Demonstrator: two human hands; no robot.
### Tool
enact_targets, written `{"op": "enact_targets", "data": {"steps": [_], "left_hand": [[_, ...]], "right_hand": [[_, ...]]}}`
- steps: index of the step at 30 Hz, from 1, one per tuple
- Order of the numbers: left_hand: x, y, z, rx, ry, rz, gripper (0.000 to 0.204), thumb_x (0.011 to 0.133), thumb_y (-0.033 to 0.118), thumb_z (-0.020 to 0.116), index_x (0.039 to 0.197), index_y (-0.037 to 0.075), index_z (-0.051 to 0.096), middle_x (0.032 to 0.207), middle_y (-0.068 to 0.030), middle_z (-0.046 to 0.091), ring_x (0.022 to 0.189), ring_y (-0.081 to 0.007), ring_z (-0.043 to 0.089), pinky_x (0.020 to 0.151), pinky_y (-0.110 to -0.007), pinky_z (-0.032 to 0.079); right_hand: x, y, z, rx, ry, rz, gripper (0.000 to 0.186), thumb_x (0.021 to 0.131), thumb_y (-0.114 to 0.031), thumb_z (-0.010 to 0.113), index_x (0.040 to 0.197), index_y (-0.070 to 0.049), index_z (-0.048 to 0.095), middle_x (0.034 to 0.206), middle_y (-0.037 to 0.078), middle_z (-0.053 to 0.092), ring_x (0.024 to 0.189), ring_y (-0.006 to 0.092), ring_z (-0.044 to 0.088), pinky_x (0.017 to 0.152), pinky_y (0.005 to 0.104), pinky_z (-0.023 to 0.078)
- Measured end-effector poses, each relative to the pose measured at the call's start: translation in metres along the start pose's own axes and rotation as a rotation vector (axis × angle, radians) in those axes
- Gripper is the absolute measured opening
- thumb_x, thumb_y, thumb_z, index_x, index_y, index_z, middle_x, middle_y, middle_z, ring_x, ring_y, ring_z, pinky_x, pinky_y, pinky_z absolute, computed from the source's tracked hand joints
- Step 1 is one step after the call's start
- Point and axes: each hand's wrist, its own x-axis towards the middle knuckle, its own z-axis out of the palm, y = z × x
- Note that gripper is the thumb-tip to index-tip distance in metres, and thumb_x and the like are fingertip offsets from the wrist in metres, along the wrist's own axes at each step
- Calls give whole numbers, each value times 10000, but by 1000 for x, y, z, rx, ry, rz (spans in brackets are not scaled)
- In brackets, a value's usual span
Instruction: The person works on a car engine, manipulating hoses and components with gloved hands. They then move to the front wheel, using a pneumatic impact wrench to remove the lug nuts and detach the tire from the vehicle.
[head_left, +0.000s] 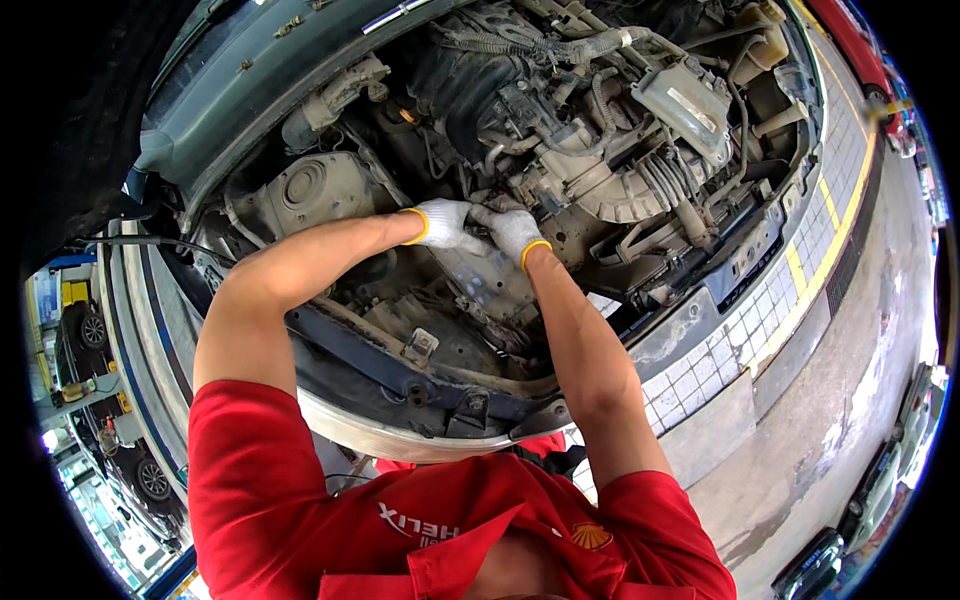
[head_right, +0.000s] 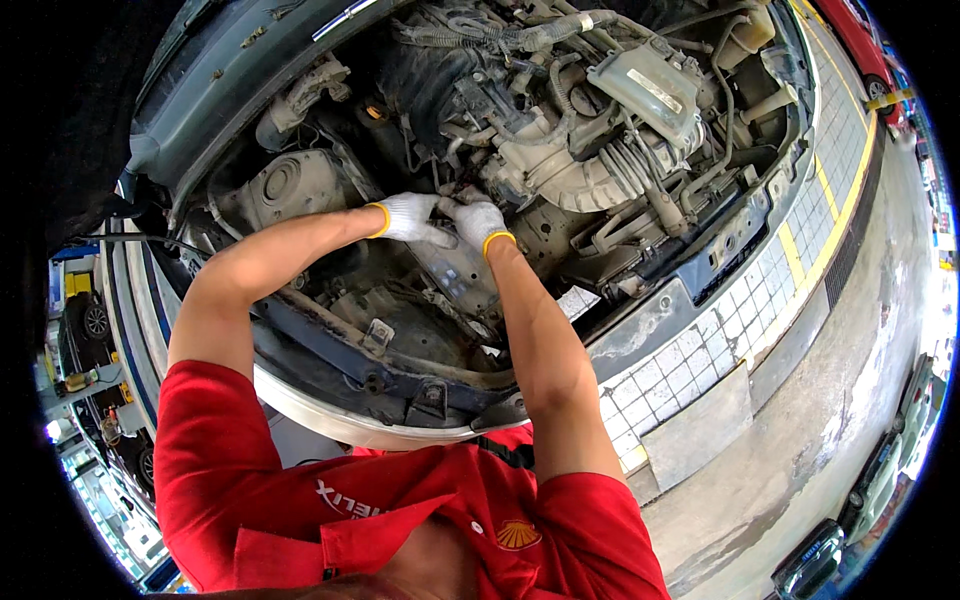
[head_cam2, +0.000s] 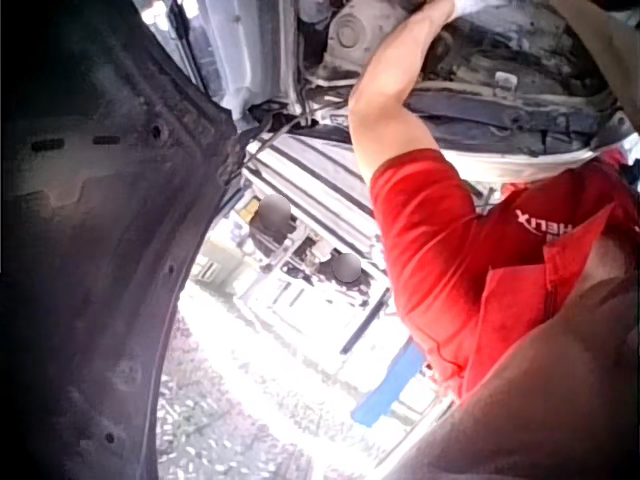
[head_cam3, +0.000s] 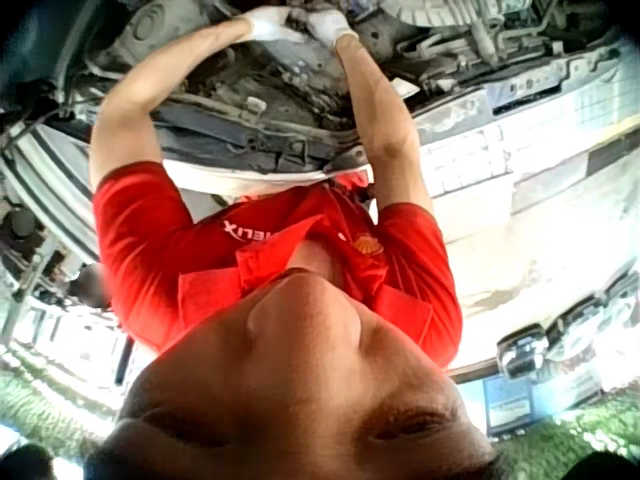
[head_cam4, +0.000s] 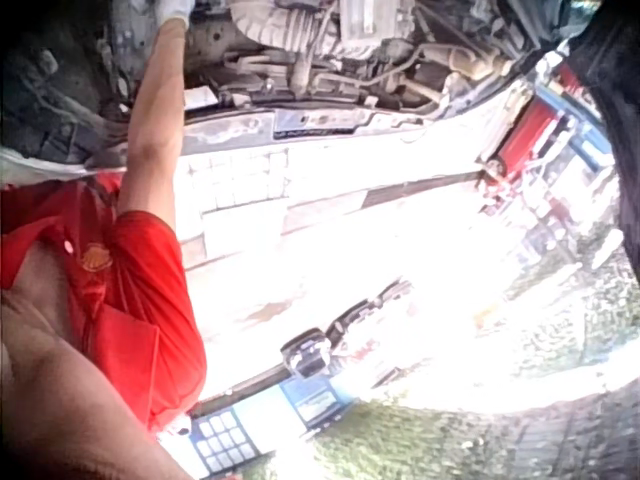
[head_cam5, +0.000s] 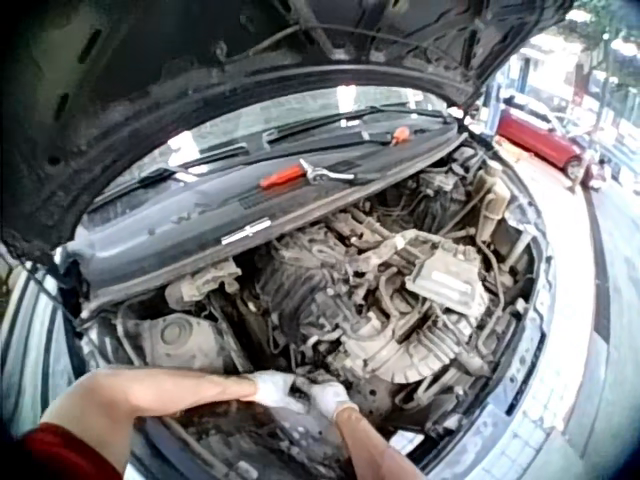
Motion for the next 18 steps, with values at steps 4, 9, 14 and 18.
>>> {"op": "enact_targets", "data": {"steps": [4, 9, 14, 18], "left_hand": [[-35, 7, -5, 83, -12, -50, 975, 857, 749, 708, 1504, 40, 540, 1375, -251, 675, 1281, -403, 641, 1082, -435, 493], [-86, 50, -42, 228, -183, 126, 762, 990, 679, 604, 1493, 107, 593, 1300, -197, 718, 1166, -367, 694, 1023, -420, 519], [-175, 63, -57, 57, -4, 223, 648, 1014, 532, 673, 1465, 72, 611, 1152, -184, 729, 997, -278, 692, 885, -400, 526], [-232, 71, -69, -76, 78, 191, 565, 1029, 398, 697, 1481, 74, 596, 1035, -136, 744, 904, -231, 685, 840, -359, 537]], "right_hand": [[-26, -29, 2, -57, 54, 7, 639, 982, -441, 723, 1383, 45, 617, 1331, 241, 692, 1236, 315, 664, 1025, 377, 511], [15, 38, 11, -352, -144, -231, 631, 992, -487, 632, 1457, -60, 610, 1416, 243, 645, 1317, 375, 608, 1091, 406, 481], [-22, 1, 11, -490, -378, -323, 486, 948, -398, 615, 1358, -145, 679, 1304, 248, 680, 1250, 431, 623, 1018, 449, 520], [-41, -21, 27, -453, -369, -134, 531, 942, -405, 599, 1363, -86, 658, 1329, 255, 671, 1228, 437, 629, 997, 467, 520]]}}
